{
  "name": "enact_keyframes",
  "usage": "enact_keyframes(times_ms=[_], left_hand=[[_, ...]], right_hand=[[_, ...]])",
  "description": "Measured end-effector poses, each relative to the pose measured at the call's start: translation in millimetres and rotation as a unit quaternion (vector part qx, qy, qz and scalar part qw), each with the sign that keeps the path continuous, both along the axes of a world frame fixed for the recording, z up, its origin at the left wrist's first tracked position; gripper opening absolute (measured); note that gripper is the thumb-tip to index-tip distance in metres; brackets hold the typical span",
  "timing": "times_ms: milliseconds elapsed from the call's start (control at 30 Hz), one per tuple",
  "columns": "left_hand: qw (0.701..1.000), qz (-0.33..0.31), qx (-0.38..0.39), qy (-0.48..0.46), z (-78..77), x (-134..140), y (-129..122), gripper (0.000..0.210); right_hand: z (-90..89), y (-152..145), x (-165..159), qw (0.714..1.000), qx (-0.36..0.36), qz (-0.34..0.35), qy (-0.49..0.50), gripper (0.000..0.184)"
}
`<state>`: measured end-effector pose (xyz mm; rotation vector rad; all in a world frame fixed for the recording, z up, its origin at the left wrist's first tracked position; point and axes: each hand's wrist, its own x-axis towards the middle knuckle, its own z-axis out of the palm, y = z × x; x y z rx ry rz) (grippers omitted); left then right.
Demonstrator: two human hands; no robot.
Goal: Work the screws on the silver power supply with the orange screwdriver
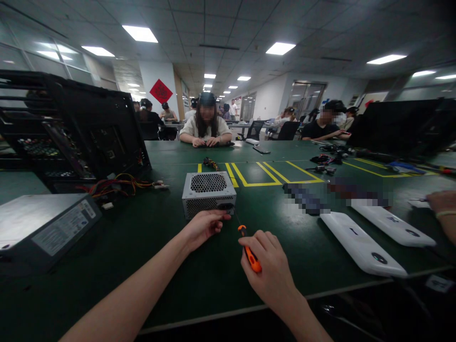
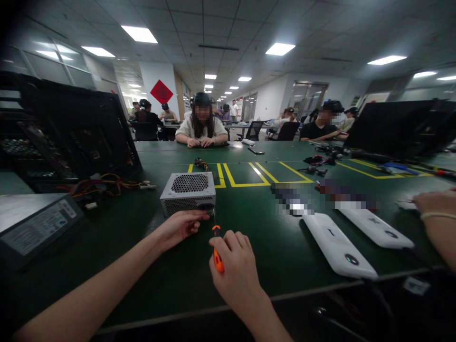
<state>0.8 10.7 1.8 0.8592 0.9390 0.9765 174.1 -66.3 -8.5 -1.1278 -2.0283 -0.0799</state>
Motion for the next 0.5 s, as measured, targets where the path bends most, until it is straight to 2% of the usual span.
enact_keyframes(times_ms=[133,267,433,500], left_hand=[[1.0,0.0,-0.003,0.0,2.2,0.9,-1.6,0.024],[1.0,-0.002,0.0,0.004,2.2,0.6,-1.2,0.024],[1.0,-0.004,0.005,0.006,-1.2,0.9,0.9,0.023],[1.0,-0.005,0.006,0.012,-1.7,1.3,0.8,0.022]], right_hand=[[4.3,-2.0,-1.8,1.0,-0.011,-0.004,-0.019,0.01],[0.4,-1.5,-1.9,0.999,-0.022,-0.021,0.018,0.023],[0.9,-0.5,-1.1,1.0,0.019,0.005,-0.011,0.014],[4.6,-1.8,-1.2,1.0,0.01,0.012,-0.024,0.013]])
